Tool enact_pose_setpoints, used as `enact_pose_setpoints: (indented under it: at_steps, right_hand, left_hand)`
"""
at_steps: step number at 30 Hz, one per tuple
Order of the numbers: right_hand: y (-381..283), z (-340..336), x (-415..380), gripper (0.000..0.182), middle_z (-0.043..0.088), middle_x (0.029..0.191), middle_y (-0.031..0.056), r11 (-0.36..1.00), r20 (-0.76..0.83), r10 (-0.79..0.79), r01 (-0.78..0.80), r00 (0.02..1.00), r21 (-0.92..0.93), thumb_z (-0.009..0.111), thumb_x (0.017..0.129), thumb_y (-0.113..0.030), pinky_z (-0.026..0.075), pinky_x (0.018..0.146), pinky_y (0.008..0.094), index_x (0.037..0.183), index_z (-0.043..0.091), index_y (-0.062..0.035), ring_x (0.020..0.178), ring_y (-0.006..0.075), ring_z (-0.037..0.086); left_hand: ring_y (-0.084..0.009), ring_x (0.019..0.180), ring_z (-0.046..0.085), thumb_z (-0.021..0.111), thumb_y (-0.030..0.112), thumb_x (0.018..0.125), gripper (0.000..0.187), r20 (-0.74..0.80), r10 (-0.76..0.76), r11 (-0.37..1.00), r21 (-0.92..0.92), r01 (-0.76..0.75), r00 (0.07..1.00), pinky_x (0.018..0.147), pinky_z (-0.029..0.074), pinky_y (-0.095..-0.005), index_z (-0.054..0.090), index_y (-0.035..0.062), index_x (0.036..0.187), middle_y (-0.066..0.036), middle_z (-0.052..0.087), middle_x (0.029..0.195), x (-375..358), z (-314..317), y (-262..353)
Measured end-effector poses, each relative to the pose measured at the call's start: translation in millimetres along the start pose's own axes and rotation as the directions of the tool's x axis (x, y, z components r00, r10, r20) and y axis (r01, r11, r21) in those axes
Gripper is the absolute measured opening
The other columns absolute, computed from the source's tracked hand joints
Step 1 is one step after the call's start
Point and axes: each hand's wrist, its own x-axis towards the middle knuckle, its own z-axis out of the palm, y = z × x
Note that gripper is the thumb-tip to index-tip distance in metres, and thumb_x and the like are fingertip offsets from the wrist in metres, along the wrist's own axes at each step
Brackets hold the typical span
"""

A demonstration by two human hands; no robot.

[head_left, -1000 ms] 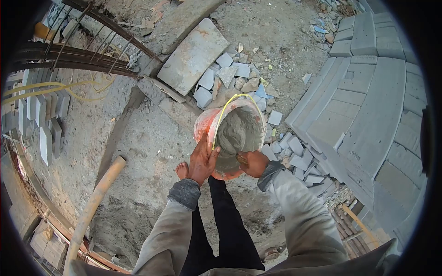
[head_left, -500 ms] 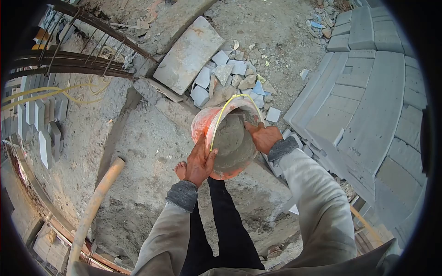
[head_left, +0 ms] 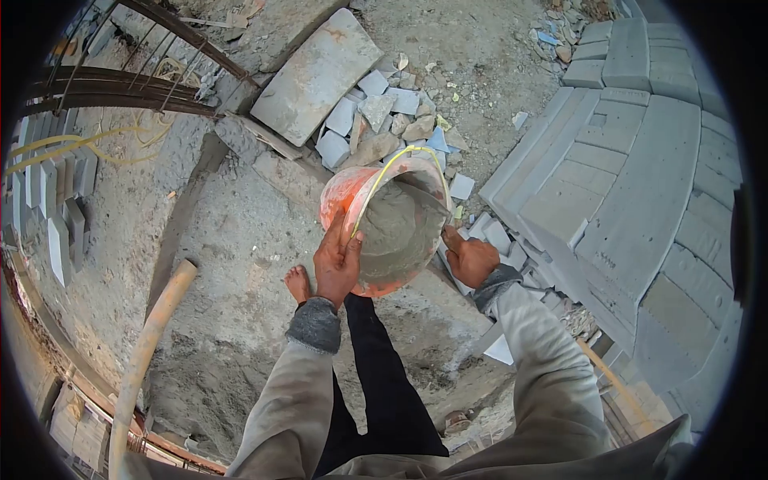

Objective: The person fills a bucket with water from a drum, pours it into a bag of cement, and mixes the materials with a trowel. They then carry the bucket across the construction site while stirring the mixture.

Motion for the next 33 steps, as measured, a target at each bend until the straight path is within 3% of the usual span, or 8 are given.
enact_pose_setpoints:
  at_steps: [4,9,12,13,22,27,30,33]
  right_hand:
    - [1.3,18.2,-11.8,0.056,0.065,0.082,0.0283,0.994,0.151,-0.1,0.092,0.983,0.06,0.054,0.087,-0.022,0.051,0.069,0.0528,0.14,0.041,-0.0073,0.077,0.0415,0.066]
    - [-23.7,-30.1,-8.2,0.046,0.066,0.081,0.0241,0.995,-0.024,0.084,-0.086,0.996,-0.06,0.056,0.086,-0.022,0.052,0.067,0.0512,0.128,0.053,-0.0041,0.073,0.0404,0.066]
    - [-27.2,0.2,-6.4,0.043,0.064,0.073,0.0225,0.984,-0.06,0.002,0.009,0.998,0.179,0.056,0.088,-0.023,0.053,0.058,0.0458,0.126,0.054,-0.0031,0.066,0.0335,0.067]
    - [-25.4,1.5,-7.7,0.04,0.06,0.066,0.0149,0.751,0.367,0.204,-0.386,0.907,0.536,0.058,0.089,-0.027,0.052,0.048,0.0384,0.123,0.058,-0.0052,0.056,0.0246,0.064]
    - [-49.7,72.9,-12.0,0.037,0.055,0.069,0.004,-0.113,0.697,-0.181,-0.719,0.694,0.686,0.052,0.095,-0.036,0.042,0.038,0.0272,0.125,0.054,-0.0142,0.044,0.0152,0.055]
    - [-82.9,99.2,1.3,0.041,0.055,0.07,0.0032,-0.504,0.478,-0.597,-0.764,0.645,0.402,0.047,0.098,-0.041,0.043,0.04,0.0248,0.129,0.05,-0.0145,0.046,0.0117,0.053]
    - [-115.8,110.1,11.3,0.041,0.057,0.074,0.0037,-0.63,0.289,-0.666,-0.726,0.687,0.276,0.045,0.1,-0.041,0.046,0.044,0.0262,0.129,0.05,-0.0133,0.05,0.0123,0.055]
    - [-165.2,98.1,18.9,0.042,0.058,0.079,0.0043,-0.736,0.079,-0.677,-0.673,0.731,-0.074,0.042,0.1,-0.043,0.049,0.05,0.0287,0.128,0.051,-0.0122,0.054,0.0134,0.057]
  left_hand:
    - [-0.0277,0.127,0.051,0.061,0.015,0.094,0.051,0.015,0.063,0.998,0.01,-0.063,0.998,0.098,0.046,-0.0336,0.044,-0.0001,0.14,-0.022,0.049,0.14,16.9,-2.6,-10.6]
    - [-0.0251,0.127,0.051,0.06,0.014,0.095,0.051,0.045,0.019,0.998,-0.067,-0.016,0.999,0.096,0.047,-0.0313,0.043,0.0002,0.141,-0.021,0.049,0.14,7.9,-15.0,-14.8]
    - [-0.0161,0.115,0.058,0.058,0.013,0.096,0.05,0.01,-0.06,0.989,-0.134,0.06,0.998,0.09,0.048,-0.0253,0.042,0.0019,0.142,-0.015,0.055,0.135,3.6,-11.9,-4.8]
    - [-0.0143,0.115,0.056,0.059,0.015,0.096,0.05,0.011,-0.072,0.979,-0.193,0.073,0.997,0.092,0.046,-0.0255,0.043,0.0011,0.141,-0.013,0.055,0.134,0.7,-12.3,-1.2]
    - [-0.0051,0.09,0.052,0.059,0.021,0.098,0.045,-0.083,-0.039,0.966,-0.257,0.016,0.996,0.08,0.042,-0.0194,0.047,0.0017,0.137,0.0,0.06,0.11,20.3,-24.3,-19.9]
    - [-0.0083,0.103,0.05,0.054,0.024,0.1,0.037,-0.081,-0.123,0.969,-0.225,0.102,0.989,0.089,0.041,-0.0246,0.05,0.0017,0.129,-0.001,0.057,0.114,21.7,-52.6,-18.8]
    - [-0.014,0.116,0.049,0.047,0.028,0.102,0.045,-0.117,-0.182,0.966,-0.209,0.154,0.976,0.099,0.039,-0.0282,0.042,0.0008,0.138,-0.007,0.052,0.131,14.7,-64.5,-36.7]
    - [-0.0111,0.109,0.05,0.044,0.028,0.104,0.039,-0.171,-0.221,0.938,-0.309,0.161,0.96,0.094,0.04,-0.0269,0.046,0.0019,0.132,-0.005,0.055,0.12,-0.8,-65.3,-40.9]
